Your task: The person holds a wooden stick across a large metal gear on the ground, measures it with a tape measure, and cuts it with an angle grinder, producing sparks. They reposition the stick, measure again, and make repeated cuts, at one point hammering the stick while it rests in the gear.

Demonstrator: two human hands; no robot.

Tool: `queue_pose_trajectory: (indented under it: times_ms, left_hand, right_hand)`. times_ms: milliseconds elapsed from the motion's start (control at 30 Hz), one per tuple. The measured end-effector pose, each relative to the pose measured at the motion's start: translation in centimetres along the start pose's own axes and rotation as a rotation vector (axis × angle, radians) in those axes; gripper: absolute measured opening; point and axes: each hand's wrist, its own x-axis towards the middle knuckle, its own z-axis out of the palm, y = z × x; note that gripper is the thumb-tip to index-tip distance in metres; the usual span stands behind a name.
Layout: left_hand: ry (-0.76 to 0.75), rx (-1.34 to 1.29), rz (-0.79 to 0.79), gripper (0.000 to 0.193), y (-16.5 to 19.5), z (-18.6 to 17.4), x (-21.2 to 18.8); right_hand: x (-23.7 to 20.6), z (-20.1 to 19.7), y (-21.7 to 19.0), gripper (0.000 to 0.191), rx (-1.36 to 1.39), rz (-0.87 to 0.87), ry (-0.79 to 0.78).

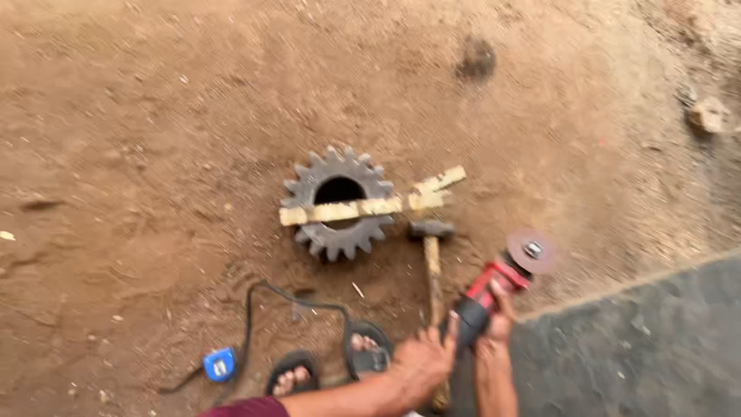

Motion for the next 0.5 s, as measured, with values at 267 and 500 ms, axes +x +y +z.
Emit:
queue_pose_trajectory:
  times_ms: [267,500]
  left_hand:
    - [0.221,-0.054,-0.029,0.060,-9.1,-6.7,6.4]
    - [0.366,0.085,-0.357,0.023,-25.1,-12.5,8.2]
  right_hand:
    - [0.1,-0.7,-9.8,0.037,-0.599,0.096,0.161]
    - [1.2,-0.2,-14.3,0.042,-0.971,0.056,0.011]
